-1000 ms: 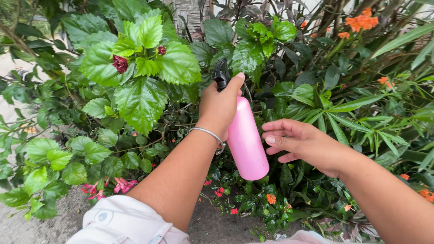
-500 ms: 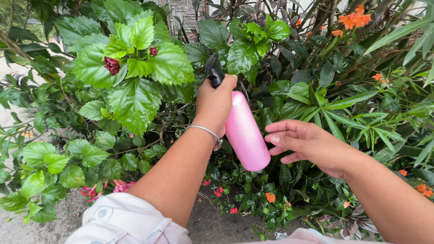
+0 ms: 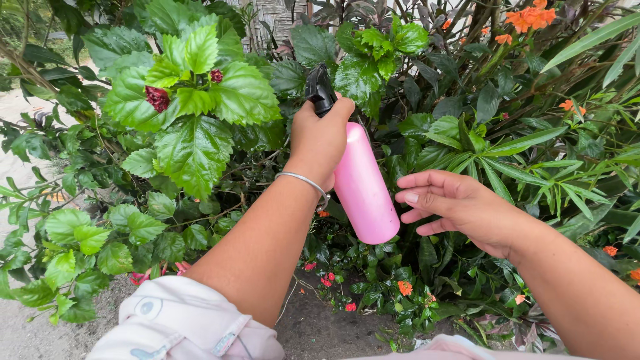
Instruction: The person uses a pink spray bottle to apply liquid onto the leaves of a bush and handles the leaves with their other hand.
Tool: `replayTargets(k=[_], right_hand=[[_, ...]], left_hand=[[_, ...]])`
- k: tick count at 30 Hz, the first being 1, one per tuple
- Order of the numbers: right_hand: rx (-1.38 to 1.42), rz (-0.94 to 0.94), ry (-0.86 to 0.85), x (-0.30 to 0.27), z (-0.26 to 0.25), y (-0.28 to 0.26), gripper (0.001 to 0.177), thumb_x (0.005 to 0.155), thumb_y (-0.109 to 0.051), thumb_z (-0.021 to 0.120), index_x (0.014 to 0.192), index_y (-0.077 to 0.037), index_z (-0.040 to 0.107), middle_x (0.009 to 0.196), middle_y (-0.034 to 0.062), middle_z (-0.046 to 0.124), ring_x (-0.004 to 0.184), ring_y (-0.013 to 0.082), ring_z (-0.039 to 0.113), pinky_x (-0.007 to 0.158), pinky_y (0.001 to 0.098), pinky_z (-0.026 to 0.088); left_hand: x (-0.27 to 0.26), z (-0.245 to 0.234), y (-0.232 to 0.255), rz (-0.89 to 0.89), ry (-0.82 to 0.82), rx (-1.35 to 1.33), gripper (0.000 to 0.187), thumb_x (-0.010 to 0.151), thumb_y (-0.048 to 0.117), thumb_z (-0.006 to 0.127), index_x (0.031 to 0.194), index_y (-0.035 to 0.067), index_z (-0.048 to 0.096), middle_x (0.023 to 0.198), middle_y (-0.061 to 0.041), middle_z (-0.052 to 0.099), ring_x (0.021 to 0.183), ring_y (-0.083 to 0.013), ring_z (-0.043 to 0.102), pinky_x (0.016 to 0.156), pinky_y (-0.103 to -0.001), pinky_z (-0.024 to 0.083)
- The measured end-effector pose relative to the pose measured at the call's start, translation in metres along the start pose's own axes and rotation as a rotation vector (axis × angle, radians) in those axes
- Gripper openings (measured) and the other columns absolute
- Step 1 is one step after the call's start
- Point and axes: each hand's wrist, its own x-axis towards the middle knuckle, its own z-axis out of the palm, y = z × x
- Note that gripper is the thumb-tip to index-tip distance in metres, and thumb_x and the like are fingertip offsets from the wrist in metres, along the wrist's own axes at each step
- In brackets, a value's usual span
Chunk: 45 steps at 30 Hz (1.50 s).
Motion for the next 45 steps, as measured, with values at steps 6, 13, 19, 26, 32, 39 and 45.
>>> replayTargets(k=[6, 13, 19, 26, 32, 39, 45], right_hand=[[-0.007, 0.019, 0.012, -0.002, -0.008, 0.005, 0.042, 0.093, -0.029, 0.063, 0.132, -0.013, 0.061, 0.126, 0.0032, 0.072, 0.104, 0.0192, 0.071, 0.085, 0.0390, 0.056], [0.025, 0.009, 0.002, -0.001, -0.022, 0.012, 0.041, 0.094, -0.027, 0.060, 0.132, -0.012, 0.061, 0.128, 0.0049, 0.072, 0.106, 0.0191, 0.071, 0.085, 0.0395, 0.057], [0.041, 0.017, -0.006, 0.002, -0.027, 0.017, 0.041, 0.094, -0.027, 0.060, 0.132, -0.012, 0.060, 0.128, 0.0048, 0.072, 0.106, 0.0197, 0.070, 0.086, 0.0393, 0.057], [0.042, 0.016, -0.031, 0.009, -0.030, 0.024, 0.042, 0.093, -0.028, 0.061, 0.132, -0.013, 0.060, 0.128, 0.0051, 0.072, 0.106, 0.0196, 0.070, 0.086, 0.0403, 0.057], [0.066, 0.026, -0.046, 0.013, -0.030, 0.025, 0.041, 0.093, -0.027, 0.062, 0.131, -0.013, 0.061, 0.127, 0.0058, 0.072, 0.106, 0.0205, 0.071, 0.087, 0.0416, 0.058], [0.083, 0.006, -0.076, 0.021, -0.033, 0.026, 0.040, 0.093, -0.026, 0.062, 0.131, -0.012, 0.062, 0.126, 0.0056, 0.072, 0.105, 0.0215, 0.071, 0.087, 0.0426, 0.058], [0.071, 0.016, -0.095, 0.022, -0.030, 0.025, 0.040, 0.094, -0.027, 0.061, 0.131, -0.013, 0.061, 0.126, 0.0055, 0.071, 0.105, 0.0208, 0.071, 0.086, 0.0418, 0.058]], left_hand=[[0.009, 0.007, -0.006, -0.096, 0.051, -0.028, 0.029, 0.080, 0.026, 0.070, 0.098, 0.004, 0.067, 0.081, -0.003, 0.066, 0.069, -0.0145, 0.057, 0.062, -0.036, 0.049], [0.015, 0.009, -0.012, -0.123, 0.247, 0.022, 0.033, 0.082, 0.031, 0.070, 0.101, 0.004, 0.066, 0.091, -0.007, 0.067, 0.080, -0.0174, 0.061, 0.075, -0.036, 0.051], [0.024, 0.005, -0.024, -0.154, 0.305, -0.074, 0.038, 0.084, 0.031, 0.068, 0.104, 0.000, 0.065, 0.094, -0.008, 0.071, 0.082, -0.0198, 0.065, 0.077, -0.039, 0.053], [0.017, -0.003, -0.036, -0.178, 0.361, -0.003, 0.037, 0.085, 0.031, 0.072, 0.106, 0.000, 0.064, 0.102, -0.010, 0.068, 0.089, -0.0209, 0.063, 0.081, -0.038, 0.051], [0.010, -0.008, -0.040, -0.149, 0.410, -0.007, 0.037, 0.087, 0.036, 0.072, 0.105, 0.005, 0.065, 0.101, -0.008, 0.070, 0.089, -0.0198, 0.063, 0.081, -0.037, 0.052], [0.003, 0.000, -0.044, -0.071, 0.423, 0.085, 0.044, 0.088, 0.042, 0.074, 0.105, 0.003, 0.062, 0.094, -0.006, 0.065, 0.081, -0.0179, 0.059, 0.076, -0.036, 0.053], [-0.005, -0.005, -0.043, 0.004, 0.394, 0.275, 0.052, 0.085, 0.052, 0.073, 0.103, 0.005, 0.064, 0.092, -0.006, 0.066, 0.082, -0.0179, 0.060, 0.078, -0.034, 0.052]])
